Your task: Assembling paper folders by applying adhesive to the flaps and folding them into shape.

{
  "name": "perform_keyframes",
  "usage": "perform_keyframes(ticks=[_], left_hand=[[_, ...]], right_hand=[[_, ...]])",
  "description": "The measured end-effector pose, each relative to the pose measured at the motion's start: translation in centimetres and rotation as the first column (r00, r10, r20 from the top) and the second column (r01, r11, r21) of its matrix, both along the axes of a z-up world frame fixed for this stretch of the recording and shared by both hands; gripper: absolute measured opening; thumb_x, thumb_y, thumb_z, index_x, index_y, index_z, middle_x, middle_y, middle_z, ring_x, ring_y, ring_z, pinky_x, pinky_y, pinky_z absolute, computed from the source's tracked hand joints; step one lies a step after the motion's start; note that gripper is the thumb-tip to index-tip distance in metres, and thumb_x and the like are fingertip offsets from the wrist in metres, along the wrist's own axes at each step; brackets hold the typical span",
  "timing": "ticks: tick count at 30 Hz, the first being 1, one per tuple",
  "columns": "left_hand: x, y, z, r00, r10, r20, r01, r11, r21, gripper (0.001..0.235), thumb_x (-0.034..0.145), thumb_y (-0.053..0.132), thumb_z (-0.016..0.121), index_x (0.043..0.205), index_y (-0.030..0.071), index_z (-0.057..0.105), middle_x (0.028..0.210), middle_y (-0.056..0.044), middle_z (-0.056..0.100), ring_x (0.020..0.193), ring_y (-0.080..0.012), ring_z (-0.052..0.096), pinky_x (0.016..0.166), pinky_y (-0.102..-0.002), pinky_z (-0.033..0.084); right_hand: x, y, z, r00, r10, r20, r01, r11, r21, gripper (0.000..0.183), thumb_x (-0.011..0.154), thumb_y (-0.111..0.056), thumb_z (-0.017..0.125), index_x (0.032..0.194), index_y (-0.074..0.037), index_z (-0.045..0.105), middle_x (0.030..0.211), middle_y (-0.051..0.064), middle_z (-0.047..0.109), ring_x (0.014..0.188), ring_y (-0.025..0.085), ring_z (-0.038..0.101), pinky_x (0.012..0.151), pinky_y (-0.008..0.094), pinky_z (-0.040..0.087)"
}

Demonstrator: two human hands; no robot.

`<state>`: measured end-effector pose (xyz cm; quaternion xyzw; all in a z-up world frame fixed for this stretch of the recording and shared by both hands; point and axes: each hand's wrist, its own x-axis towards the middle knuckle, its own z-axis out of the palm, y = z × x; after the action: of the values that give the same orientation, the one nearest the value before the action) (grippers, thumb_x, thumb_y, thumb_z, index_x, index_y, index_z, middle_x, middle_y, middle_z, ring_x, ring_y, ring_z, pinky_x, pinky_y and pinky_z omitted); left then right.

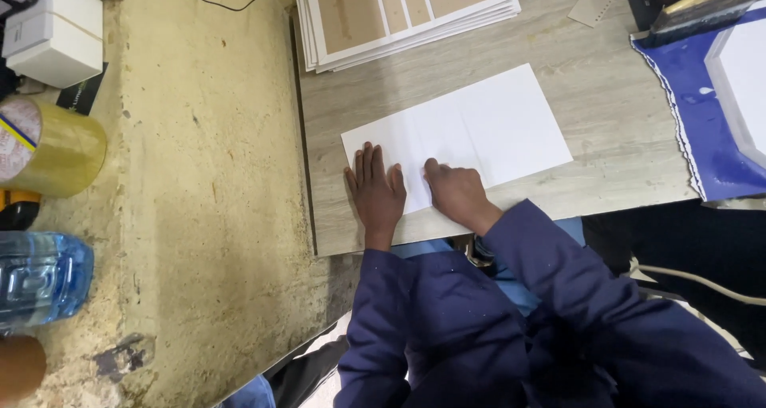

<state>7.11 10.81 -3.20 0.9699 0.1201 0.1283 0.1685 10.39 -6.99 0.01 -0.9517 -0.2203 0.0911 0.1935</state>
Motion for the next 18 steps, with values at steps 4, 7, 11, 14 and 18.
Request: perform_keyframes(ticks=[4,7,11,14,18], left_hand=[[-0.2,0.1,0.0,1.000,-0.004,-0.003,0.004,1.000,0.005,0.062,0.113,0.049,0.046,0.163,0.013,0.048,0.174,-0.010,0.041,0.164,-0.0289,0.031,0.135,-0.056,0.011],[-0.2,-0.2,0.4,1.000,-0.012,-0.007,0.012,1.000,-0.001,0.061,0.113,0.049,0.046,0.163,0.013,0.048,0.175,-0.010,0.040,0.164,-0.0291,0.031,0.135,-0.056,0.012],[-0.3,-0.5,0.1,1.000,0.010,-0.025,-0.010,1.000,0.022,0.060,0.113,0.049,0.046,0.162,0.014,0.049,0.174,-0.009,0.041,0.164,-0.0294,0.033,0.134,-0.058,0.014],[0.0,-0.8,0.2,1.000,0.020,0.022,-0.021,0.999,0.037,0.057,0.112,0.047,0.048,0.158,0.014,0.054,0.171,-0.010,0.046,0.162,-0.0301,0.037,0.133,-0.060,0.015],[-0.1,-0.7,0.1,0.998,0.018,0.061,-0.019,0.999,0.030,0.055,0.111,0.046,0.050,0.155,0.013,0.058,0.168,-0.012,0.050,0.160,-0.0317,0.039,0.132,-0.060,0.017]], right_hand=[[5.8,-3.6,-0.6,0.999,-0.027,0.028,0.028,0.999,-0.023,0.033,0.113,-0.023,0.043,0.132,-0.004,0.063,0.095,0.022,0.080,0.093,0.047,0.080,0.081,0.065,0.059],[10.7,-10.3,-0.6,0.976,-0.187,0.108,0.195,0.979,-0.062,0.039,0.116,-0.022,0.043,0.142,0.002,0.061,0.098,0.026,0.080,0.095,0.050,0.079,0.081,0.067,0.058],[15.9,-16.9,-1.8,0.938,-0.296,0.182,0.316,0.944,-0.093,0.031,0.115,-0.024,0.053,0.128,0.000,0.066,0.091,0.025,0.079,0.088,0.050,0.079,0.074,0.062,0.058],[18.1,-16.1,-3.0,0.923,-0.299,0.242,0.341,0.927,-0.157,0.023,0.112,-0.019,0.058,0.121,-0.001,0.068,0.082,0.022,0.078,0.081,0.044,0.081,0.071,0.054,0.060],[17.8,-11.5,-4.0,0.949,-0.205,0.241,0.256,0.944,-0.206,0.026,0.106,-0.012,0.058,0.126,0.004,0.062,0.083,0.024,0.078,0.083,0.044,0.081,0.071,0.055,0.061]])
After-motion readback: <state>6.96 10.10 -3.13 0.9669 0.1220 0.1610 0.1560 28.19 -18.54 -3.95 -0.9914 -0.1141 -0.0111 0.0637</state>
